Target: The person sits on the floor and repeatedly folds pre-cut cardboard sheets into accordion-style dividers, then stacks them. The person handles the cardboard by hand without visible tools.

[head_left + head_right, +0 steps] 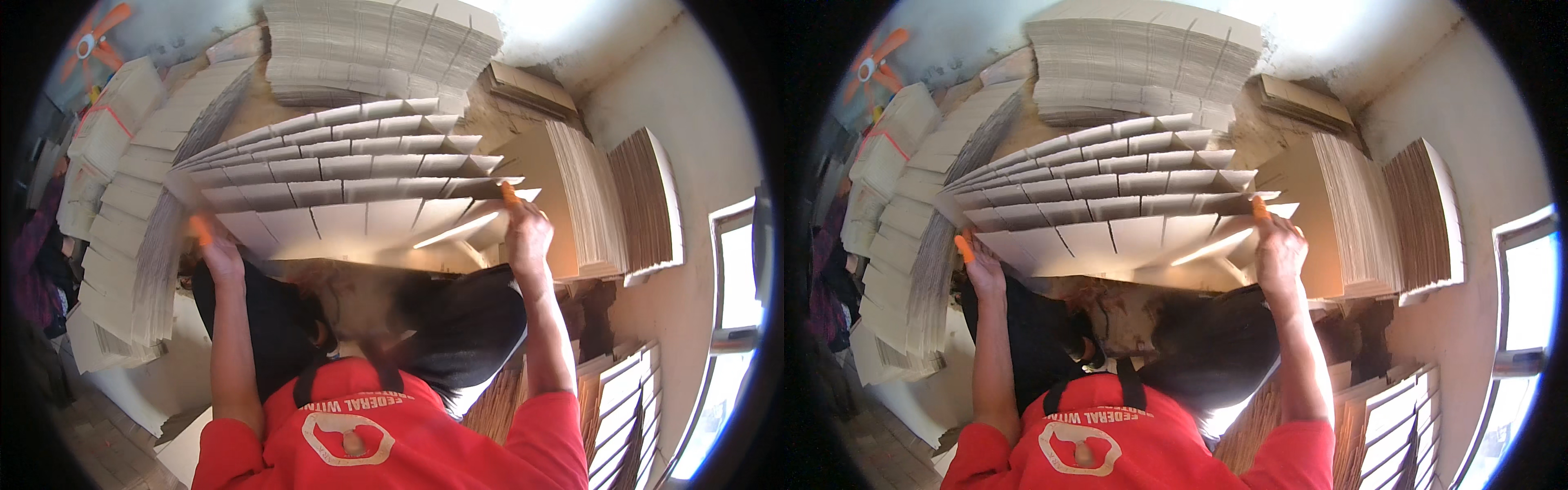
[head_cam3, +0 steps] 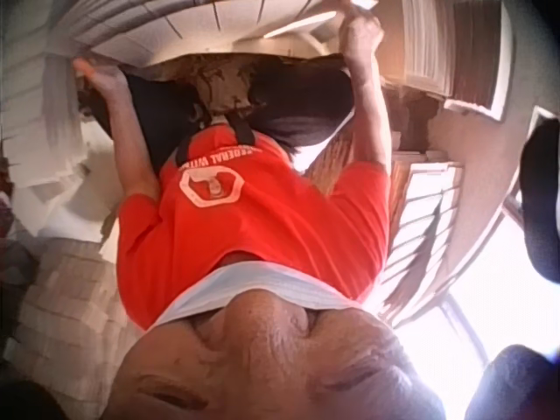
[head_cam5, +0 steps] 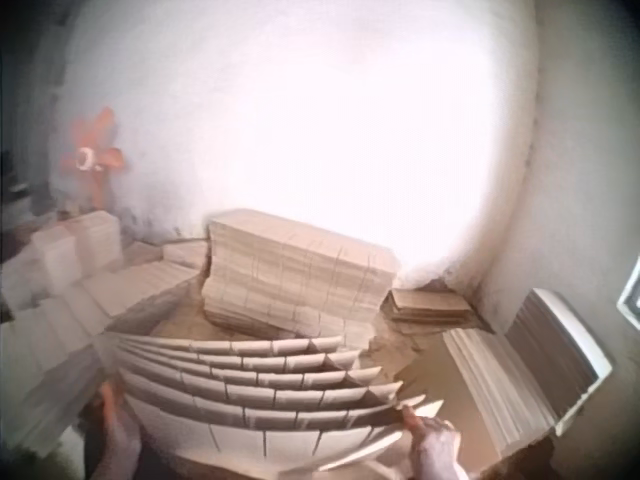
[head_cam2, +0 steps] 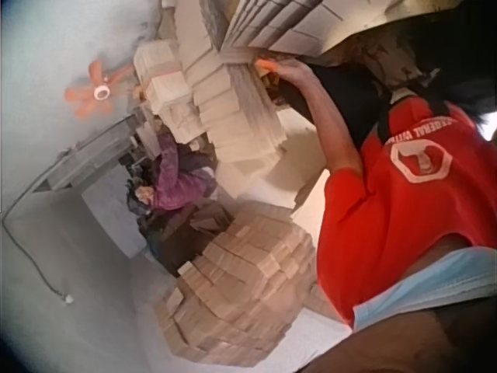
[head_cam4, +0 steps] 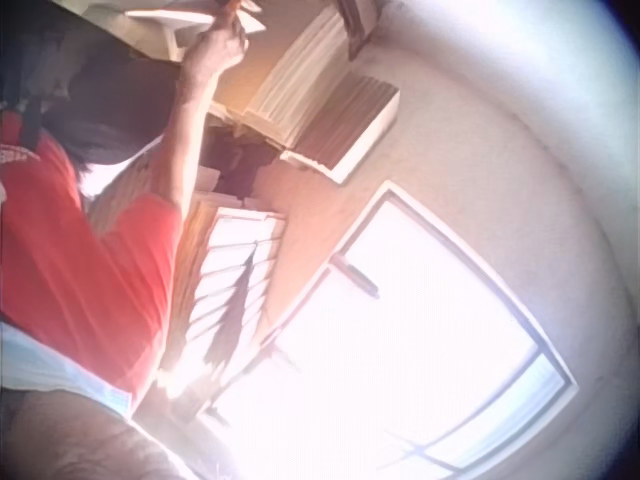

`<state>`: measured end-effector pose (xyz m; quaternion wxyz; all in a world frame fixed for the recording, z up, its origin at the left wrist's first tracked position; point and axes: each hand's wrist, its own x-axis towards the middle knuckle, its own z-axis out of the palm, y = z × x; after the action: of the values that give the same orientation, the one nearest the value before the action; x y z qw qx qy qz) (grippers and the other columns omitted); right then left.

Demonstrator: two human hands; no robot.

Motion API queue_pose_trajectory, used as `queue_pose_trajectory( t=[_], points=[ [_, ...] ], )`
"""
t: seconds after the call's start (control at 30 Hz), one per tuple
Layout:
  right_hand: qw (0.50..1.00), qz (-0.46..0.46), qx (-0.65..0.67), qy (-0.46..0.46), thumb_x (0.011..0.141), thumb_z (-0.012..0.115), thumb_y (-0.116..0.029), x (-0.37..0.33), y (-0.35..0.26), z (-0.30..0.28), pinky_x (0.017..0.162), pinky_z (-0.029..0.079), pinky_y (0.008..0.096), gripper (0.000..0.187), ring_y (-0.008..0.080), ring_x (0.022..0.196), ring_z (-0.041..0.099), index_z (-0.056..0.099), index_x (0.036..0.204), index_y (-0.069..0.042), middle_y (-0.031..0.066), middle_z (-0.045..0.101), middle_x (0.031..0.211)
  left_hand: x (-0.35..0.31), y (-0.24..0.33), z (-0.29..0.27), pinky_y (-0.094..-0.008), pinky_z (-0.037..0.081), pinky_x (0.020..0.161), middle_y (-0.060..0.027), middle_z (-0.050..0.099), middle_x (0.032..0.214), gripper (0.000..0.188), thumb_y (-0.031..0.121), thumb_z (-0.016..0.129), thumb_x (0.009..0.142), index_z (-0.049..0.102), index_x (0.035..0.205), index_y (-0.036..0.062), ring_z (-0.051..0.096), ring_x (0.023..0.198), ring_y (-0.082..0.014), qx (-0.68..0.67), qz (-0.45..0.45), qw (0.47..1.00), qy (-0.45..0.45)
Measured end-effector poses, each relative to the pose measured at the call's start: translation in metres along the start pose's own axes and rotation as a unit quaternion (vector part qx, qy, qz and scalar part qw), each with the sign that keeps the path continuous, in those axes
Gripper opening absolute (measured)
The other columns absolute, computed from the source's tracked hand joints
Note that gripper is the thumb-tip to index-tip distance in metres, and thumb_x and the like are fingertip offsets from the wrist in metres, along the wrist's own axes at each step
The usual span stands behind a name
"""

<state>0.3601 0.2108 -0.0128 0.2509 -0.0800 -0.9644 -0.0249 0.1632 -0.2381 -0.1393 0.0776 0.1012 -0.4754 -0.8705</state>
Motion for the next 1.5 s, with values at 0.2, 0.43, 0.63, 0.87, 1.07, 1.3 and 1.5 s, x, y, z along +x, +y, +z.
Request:
queue_pose_trajectory(
  t=[0.2, 0.43, 0.63, 0.87, 1.07, 1.3, 1.5],
  points=[
    [0.981, 0.12, 0.149, -0.023, 0.087, 0.064, 0.002, -0.004, 0.017, -0.019, 0.072, 0.056, 0.0316, 0.045, 0.0207, 0.08, 0.069, 0.064, 0.129, -0.015, 0.0098, 0.071, 0.092, 0.002, -0.013, 0.002, -0.0396, 0.022, 0.116, -0.0084, 0.034, 0.154, 0.075, 0.057, 0.049, 0.097, 0.032, 0.15, 0.0068, 0.03, 0.142, -0.0245, -0.08, 0.039, 0.996, -0.018],
    [0.941, 0.267, -0.2, -0.057, 0.081, 0.076, -0.031, -0.03, 0.098, -0.036, 0.093, 0.045, 0.0463, 0.071, 0.036, 0.114, 0.052, 0.048, 0.139, -0.002, 0.0167, 0.058, 0.125, 0.032, -0.009, 0.003, -0.0425, 0.026, 0.115, -0.009, 0.034, 0.154, 0.078, 0.06, 0.048, 0.096, 0.029, 0.152, 0.0085, 0.032, 0.141, -0.0254, -0.066, -0.022, 0.997, -0.044],
    [0.949, 0.21, -0.201, -0.119, 0.074, 0.08, -0.027, -0.033, 0.116, -0.033, 0.09, 0.046, 0.0429, 0.058, 0.0346, 0.107, 0.056, 0.058, 0.121, -0.001, 0.0185, 0.062, 0.106, 0.035, 0.007, 0.034, -0.0421, 0.028, 0.114, -0.01, 0.035, 0.153, 0.078, 0.059, 0.05, 0.096, 0.03, 0.152, 0.0091, 0.034, 0.14, -0.026, -0.044, -0.047, 0.998, -0.022],
    [0.949, 0.309, -0.067, 0.004, 0.077, 0.078, -0.024, -0.04, 0.139, -0.036, 0.073, 0.049, 0.046, 0.038, 0.0402, 0.084, 0.064, 0.063, 0.1, 0.002, 0.0225, 0.067, 0.089, 0.043, 0.006, -0.037, -0.0406, 0.036, 0.11, -0.0154, 0.052, 0.141, 0.06, 0.044, 0.053, 0.099, 0.047, 0.141, 0.0015, 0.048, 0.131, -0.0282, 0.052, 0.063, 0.994, 0.07],
    [0.926, 0.369, 0.071, -0.023, 0.084, 0.071, -0.024, -0.023, 0.131, -0.048, 0.068, 0.047, 0.0377, 0.029, 0.0257, 0.067, 0.059, 0.068, 0.089, 0.005, 0.0179, 0.066, 0.074, -0.017, 0.07, 0.007, -0.0371, 0.038, 0.109, -0.0177, 0.057, 0.134, 0.045, 0.02, 0.05, 0.101, 0.049, 0.138, -0.0054, 0.055, 0.125, -0.0263, 0.173, 0.219, 0.959, 0.046],
    [0.909, 0.364, 0.178, 0.096, 0.087, 0.069, -0.014, -0.001, 0.13, -0.076, 0.068, 0.046, 0.0252, 0.032, 0.0075, 0.073, 0.054, 0.07, 0.114, 0.002, 0.0017, 0.07, 0.084, -0.07, 0.087, 0.086, -0.0333, 0.043, 0.104, -0.0167, 0.061, 0.13, 0.042, 0.003, 0.058, 0.092, 0.054, 0.133, -0.0078, 0.057, 0.121, -0.0232, 0.255, 0.322, 0.902, -0.132],
    [0.917, 0.29, 0.203, 0.183, 0.086, 0.071, -0.009, 0.023, 0.145, -0.121, 0.079, 0.045, 0.0244, 0.025, 0.0079, 0.084, 0.056, 0.073, 0.109, 0.002, -0.002, 0.068, 0.09, -0.096, 0.068, 0.125, -0.0345, 0.046, 0.099, -0.0128, 0.065, 0.124, 0.041, 0.006, 0.069, 0.087, 0.062, 0.126, -0.0027, 0.06, 0.115, -0.0215, 0.355, 0.341, 0.824, -0.279]
  ],
)
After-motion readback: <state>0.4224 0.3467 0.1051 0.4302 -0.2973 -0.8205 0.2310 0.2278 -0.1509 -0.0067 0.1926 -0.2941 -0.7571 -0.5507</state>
